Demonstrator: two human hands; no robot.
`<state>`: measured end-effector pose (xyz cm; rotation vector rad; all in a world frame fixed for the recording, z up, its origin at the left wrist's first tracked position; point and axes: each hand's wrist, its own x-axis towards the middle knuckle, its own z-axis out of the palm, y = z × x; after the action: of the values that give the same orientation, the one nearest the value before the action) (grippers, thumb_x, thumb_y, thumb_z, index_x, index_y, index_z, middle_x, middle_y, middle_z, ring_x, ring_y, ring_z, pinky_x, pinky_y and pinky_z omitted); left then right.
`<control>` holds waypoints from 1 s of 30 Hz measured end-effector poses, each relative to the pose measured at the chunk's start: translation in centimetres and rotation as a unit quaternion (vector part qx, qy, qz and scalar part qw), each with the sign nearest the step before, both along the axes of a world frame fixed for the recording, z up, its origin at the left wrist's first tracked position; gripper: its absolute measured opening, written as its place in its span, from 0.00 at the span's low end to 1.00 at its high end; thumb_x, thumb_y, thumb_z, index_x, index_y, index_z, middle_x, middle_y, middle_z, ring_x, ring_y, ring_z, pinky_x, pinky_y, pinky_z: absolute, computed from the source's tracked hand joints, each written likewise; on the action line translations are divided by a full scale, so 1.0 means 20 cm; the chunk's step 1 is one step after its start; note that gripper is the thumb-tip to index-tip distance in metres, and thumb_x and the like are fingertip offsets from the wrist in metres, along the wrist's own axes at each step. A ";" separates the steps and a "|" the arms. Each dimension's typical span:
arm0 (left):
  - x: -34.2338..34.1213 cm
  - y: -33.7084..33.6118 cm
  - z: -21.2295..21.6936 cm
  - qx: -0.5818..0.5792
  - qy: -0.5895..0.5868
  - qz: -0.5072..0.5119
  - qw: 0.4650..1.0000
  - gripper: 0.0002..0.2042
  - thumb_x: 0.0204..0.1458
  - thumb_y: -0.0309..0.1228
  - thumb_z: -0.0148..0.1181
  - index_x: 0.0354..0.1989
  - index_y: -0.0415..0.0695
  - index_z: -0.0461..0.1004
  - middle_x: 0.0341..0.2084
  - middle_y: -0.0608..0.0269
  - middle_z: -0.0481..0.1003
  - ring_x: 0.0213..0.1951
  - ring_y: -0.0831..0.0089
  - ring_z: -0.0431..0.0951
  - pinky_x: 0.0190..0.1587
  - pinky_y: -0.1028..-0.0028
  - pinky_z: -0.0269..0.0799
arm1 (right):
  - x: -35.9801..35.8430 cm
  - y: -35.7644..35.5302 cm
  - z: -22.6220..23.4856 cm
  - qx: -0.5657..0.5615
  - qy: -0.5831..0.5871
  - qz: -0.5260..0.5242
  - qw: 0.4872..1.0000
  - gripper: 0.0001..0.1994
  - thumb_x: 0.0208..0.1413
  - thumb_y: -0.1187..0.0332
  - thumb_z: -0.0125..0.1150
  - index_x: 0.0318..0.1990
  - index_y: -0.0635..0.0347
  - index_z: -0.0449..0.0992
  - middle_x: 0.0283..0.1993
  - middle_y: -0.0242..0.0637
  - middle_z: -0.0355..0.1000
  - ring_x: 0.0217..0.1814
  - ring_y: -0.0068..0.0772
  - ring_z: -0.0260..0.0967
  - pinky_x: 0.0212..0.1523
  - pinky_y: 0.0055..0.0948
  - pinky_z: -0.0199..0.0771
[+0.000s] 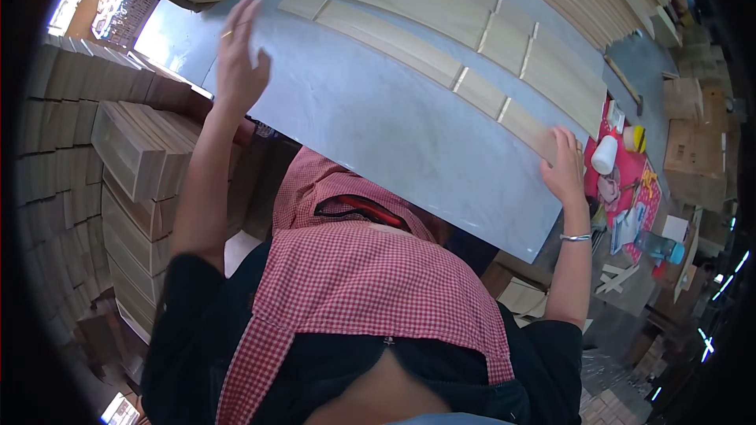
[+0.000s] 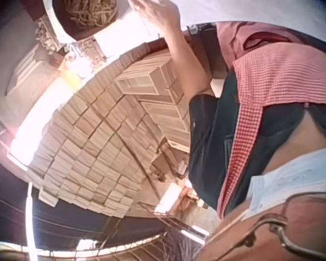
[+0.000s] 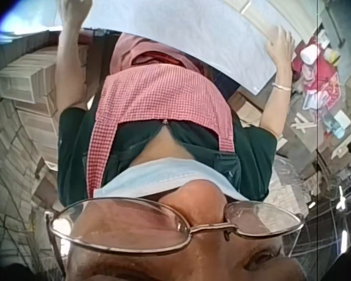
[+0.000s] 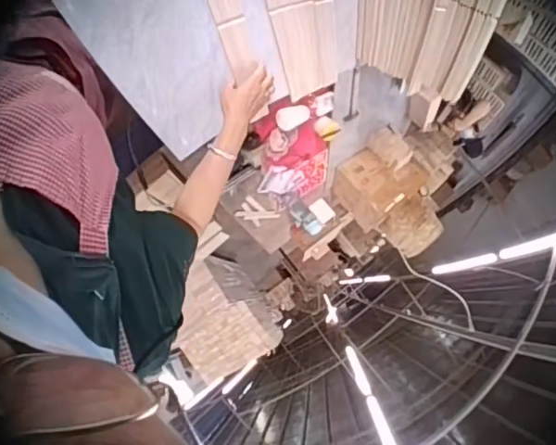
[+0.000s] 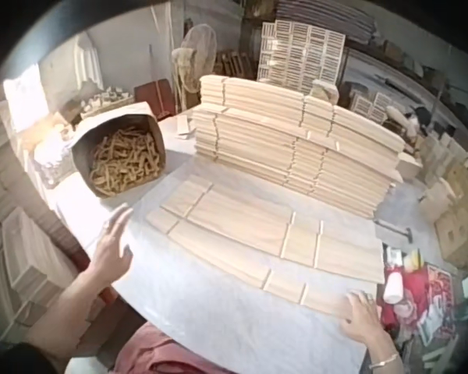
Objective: Assembling wooden boxes by applying glue and using a pneumatic nail gun to join panels.
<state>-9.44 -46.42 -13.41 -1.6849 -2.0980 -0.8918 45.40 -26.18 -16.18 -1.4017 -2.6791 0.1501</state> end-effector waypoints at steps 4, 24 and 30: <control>-0.26 0.28 -0.22 -0.134 0.139 0.007 0.981 0.36 0.47 0.17 0.61 0.68 0.50 0.63 0.71 0.59 0.61 0.67 0.55 0.65 0.68 0.61 0.63 | -0.02 -0.01 0.12 0.000 -0.024 0.020 1.000 0.16 0.49 0.74 0.64 0.47 0.60 0.73 0.53 0.43 0.70 0.53 0.51 0.67 0.54 0.44 0.70; 0.16 0.26 0.00 -0.324 0.132 -0.136 0.927 0.10 0.59 0.28 0.55 0.48 0.43 0.72 0.35 0.57 0.81 0.41 0.58 0.80 0.40 0.61 0.78 | -0.38 -0.12 0.14 0.074 -0.001 -0.131 0.989 0.22 0.57 0.67 0.59 0.59 0.54 0.66 0.34 0.52 0.79 0.33 0.62 0.76 0.36 0.52 0.74; 0.23 0.31 -0.01 -0.360 -0.049 -0.145 0.920 0.24 0.53 0.23 0.50 0.61 0.45 0.66 0.40 0.47 0.80 0.37 0.51 0.82 0.38 0.56 0.78 | -0.69 -0.35 0.16 -0.103 0.196 -0.027 0.975 0.08 0.55 0.69 0.59 0.39 0.61 0.79 0.24 0.43 0.77 0.25 0.50 0.73 0.31 0.41 0.73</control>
<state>-4.84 -40.26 -13.59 -2.3940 -2.4674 -0.2570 31.56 -33.15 -12.89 -1.3288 -2.3477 0.6452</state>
